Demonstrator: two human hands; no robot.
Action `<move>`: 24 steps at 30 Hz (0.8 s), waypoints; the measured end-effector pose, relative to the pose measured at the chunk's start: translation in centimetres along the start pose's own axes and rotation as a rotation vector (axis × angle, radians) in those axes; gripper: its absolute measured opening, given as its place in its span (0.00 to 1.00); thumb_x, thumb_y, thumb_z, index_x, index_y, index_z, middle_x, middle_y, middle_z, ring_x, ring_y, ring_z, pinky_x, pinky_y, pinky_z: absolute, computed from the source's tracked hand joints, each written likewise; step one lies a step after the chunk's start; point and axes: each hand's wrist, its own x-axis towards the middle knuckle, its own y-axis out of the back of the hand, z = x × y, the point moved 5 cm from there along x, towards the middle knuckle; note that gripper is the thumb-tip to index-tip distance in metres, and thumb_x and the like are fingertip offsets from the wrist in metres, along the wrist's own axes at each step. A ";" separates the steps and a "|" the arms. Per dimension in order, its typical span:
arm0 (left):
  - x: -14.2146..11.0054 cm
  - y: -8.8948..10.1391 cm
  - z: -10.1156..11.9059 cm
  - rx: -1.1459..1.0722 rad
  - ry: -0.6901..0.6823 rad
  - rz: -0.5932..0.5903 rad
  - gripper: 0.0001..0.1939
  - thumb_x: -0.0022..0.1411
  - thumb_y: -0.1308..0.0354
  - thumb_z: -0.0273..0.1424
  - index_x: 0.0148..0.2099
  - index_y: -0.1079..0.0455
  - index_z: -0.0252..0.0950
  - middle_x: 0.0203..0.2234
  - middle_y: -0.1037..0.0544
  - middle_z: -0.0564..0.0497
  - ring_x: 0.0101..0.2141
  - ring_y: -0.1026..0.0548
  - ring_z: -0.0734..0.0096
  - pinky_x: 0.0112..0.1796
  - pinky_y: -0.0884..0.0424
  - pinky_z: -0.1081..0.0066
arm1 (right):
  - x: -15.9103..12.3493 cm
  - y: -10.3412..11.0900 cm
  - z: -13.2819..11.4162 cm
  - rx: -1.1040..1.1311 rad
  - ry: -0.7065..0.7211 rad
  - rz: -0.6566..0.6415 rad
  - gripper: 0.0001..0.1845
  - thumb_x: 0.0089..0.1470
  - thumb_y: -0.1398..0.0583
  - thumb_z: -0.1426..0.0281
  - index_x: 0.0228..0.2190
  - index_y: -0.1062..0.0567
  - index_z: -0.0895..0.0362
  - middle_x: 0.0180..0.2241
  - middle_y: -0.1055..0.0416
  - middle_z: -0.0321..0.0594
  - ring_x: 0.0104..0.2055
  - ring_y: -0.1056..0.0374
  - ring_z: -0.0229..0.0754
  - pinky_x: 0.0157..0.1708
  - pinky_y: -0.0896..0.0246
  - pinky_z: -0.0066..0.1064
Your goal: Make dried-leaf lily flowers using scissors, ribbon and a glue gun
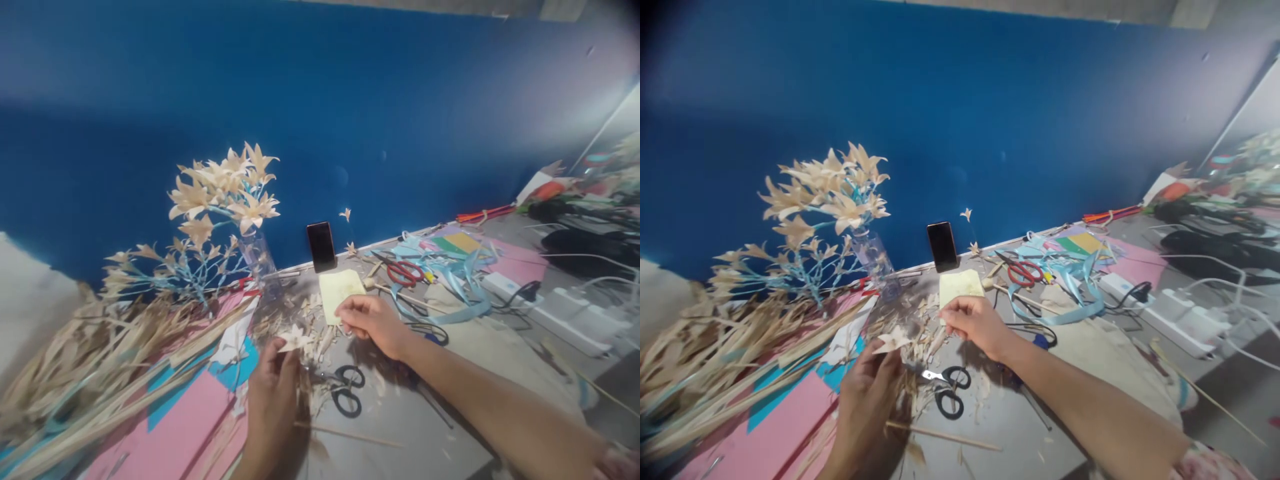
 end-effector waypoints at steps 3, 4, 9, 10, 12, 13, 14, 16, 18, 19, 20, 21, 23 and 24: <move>0.4 -0.2 0.2 -0.021 0.132 -0.046 0.15 0.57 0.38 0.44 0.30 0.33 0.37 0.18 0.30 0.56 0.21 0.33 0.72 0.23 0.36 0.74 | 1.1 3.0 -1.4 -0.043 0.097 0.183 0.19 0.45 0.32 0.55 0.27 0.25 0.59 0.21 0.31 0.35 0.18 0.47 0.30 0.18 0.58 0.25; 0.5 -0.1 0.4 -0.022 0.142 -0.041 0.16 0.57 0.38 0.44 0.28 0.35 0.37 0.17 0.31 0.56 0.20 0.35 0.74 0.22 0.37 0.75 | 1.4 4.0 -1.7 -0.083 0.128 0.231 0.20 0.45 0.33 0.53 0.27 0.26 0.58 0.22 0.31 0.35 0.18 0.47 0.30 0.18 0.58 0.25; 1.7 0.8 0.6 -0.110 0.116 0.036 0.17 0.55 0.36 0.45 0.29 0.35 0.37 0.15 0.32 0.57 0.18 0.37 0.77 0.20 0.40 0.78 | 2.6 5.6 -1.9 -0.317 0.153 0.236 0.22 0.52 0.41 0.50 0.27 0.28 0.58 0.23 0.32 0.36 0.18 0.48 0.31 0.18 0.56 0.25; 2.0 1.0 0.4 -0.152 0.110 0.039 0.17 0.55 0.36 0.44 0.30 0.35 0.37 0.15 0.32 0.58 0.18 0.38 0.78 0.20 0.41 0.78 | 2.8 5.2 -1.8 -0.380 0.144 0.206 0.21 0.54 0.42 0.52 0.27 0.27 0.58 0.22 0.31 0.36 0.18 0.47 0.31 0.18 0.56 0.25; 2.5 1.5 -0.1 -0.225 0.101 0.050 0.16 0.56 0.37 0.43 0.32 0.35 0.37 0.16 0.33 0.59 0.18 0.38 0.78 0.20 0.42 0.79 | 3.5 3.9 -1.6 -0.538 0.129 0.119 0.17 0.54 0.40 0.58 0.24 0.25 0.59 0.21 0.30 0.37 0.18 0.44 0.33 0.19 0.53 0.27; 2.7 1.7 -0.2 -0.251 0.097 0.062 0.15 0.57 0.37 0.42 0.33 0.34 0.37 0.16 0.33 0.59 0.18 0.38 0.78 0.20 0.42 0.79 | 4.0 3.1 -1.4 -0.624 0.127 0.070 0.13 0.52 0.38 0.63 0.23 0.24 0.59 0.21 0.29 0.38 0.20 0.41 0.34 0.21 0.50 0.27; 2.8 2.0 -0.4 -0.269 0.090 0.075 0.14 0.58 0.38 0.42 0.34 0.33 0.37 0.17 0.33 0.59 0.18 0.38 0.78 0.20 0.42 0.79 | 4.6 2.2 -1.1 -0.709 0.130 0.022 0.09 0.49 0.35 0.67 0.21 0.24 0.58 0.21 0.27 0.38 0.22 0.37 0.36 0.24 0.47 0.28; 3.0 2.4 -0.4 -0.292 0.066 0.096 0.13 0.59 0.39 0.41 0.36 0.33 0.37 0.17 0.33 0.59 0.18 0.37 0.79 0.20 0.43 0.80 | 5.9 0.4 -0.4 -0.868 0.139 -0.051 0.05 0.44 0.32 0.75 0.20 0.23 0.57 0.25 0.24 0.40 0.31 0.30 0.43 0.31 0.43 0.30; 3.2 2.6 -0.2 -0.295 0.041 0.111 0.13 0.60 0.40 0.42 0.36 0.32 0.36 0.16 0.33 0.59 0.18 0.38 0.79 0.20 0.44 0.80 | 7.4 -1.1 0.5 -1.004 0.133 -0.100 0.06 0.44 0.31 0.77 0.22 0.22 0.58 0.30 0.22 0.42 0.39 0.28 0.49 0.37 0.39 0.32; 3.3 2.8 0.0 -0.293 0.027 0.122 0.13 0.60 0.39 0.42 0.36 0.32 0.36 0.16 0.33 0.58 0.19 0.38 0.79 0.21 0.43 0.80 | 8.1 -1.7 1.1 -1.065 0.123 -0.123 0.04 0.47 0.31 0.75 0.25 0.21 0.58 0.34 0.22 0.44 0.42 0.28 0.50 0.39 0.37 0.33; 3.5 3.0 0.2 -0.292 0.016 0.135 0.13 0.61 0.39 0.42 0.35 0.32 0.36 0.16 0.33 0.58 0.19 0.38 0.79 0.21 0.43 0.80 | 8.7 -2.2 1.6 -1.118 0.110 -0.148 0.02 0.52 0.32 0.72 0.29 0.21 0.58 0.39 0.23 0.44 0.44 0.28 0.50 0.42 0.35 0.34; 3.6 3.1 0.3 -0.297 0.008 0.149 0.13 0.61 0.39 0.41 0.35 0.31 0.36 0.16 0.33 0.58 0.19 0.38 0.79 0.22 0.42 0.80 | 9.3 -2.5 2.1 -1.164 0.097 -0.171 0.05 0.57 0.34 0.69 0.35 0.21 0.57 0.43 0.24 0.44 0.46 0.28 0.48 0.44 0.33 0.36; 3.8 3.4 0.5 -0.335 0.000 0.171 0.12 0.60 0.39 0.40 0.34 0.31 0.36 0.16 0.33 0.58 0.20 0.37 0.79 0.23 0.41 0.80 | 10.1 -3.1 2.9 -1.234 0.083 -0.212 0.11 0.63 0.39 0.64 0.46 0.24 0.55 0.50 0.28 0.44 0.48 0.29 0.47 0.47 0.31 0.39; 4.0 3.5 0.5 -0.365 0.000 0.176 0.12 0.59 0.38 0.39 0.34 0.32 0.36 0.17 0.33 0.59 0.20 0.37 0.79 0.24 0.40 0.80 | 10.4 -3.2 3.1 -1.258 0.084 -0.225 0.13 0.64 0.40 0.63 0.48 0.26 0.55 0.52 0.29 0.43 0.49 0.29 0.47 0.47 0.30 0.40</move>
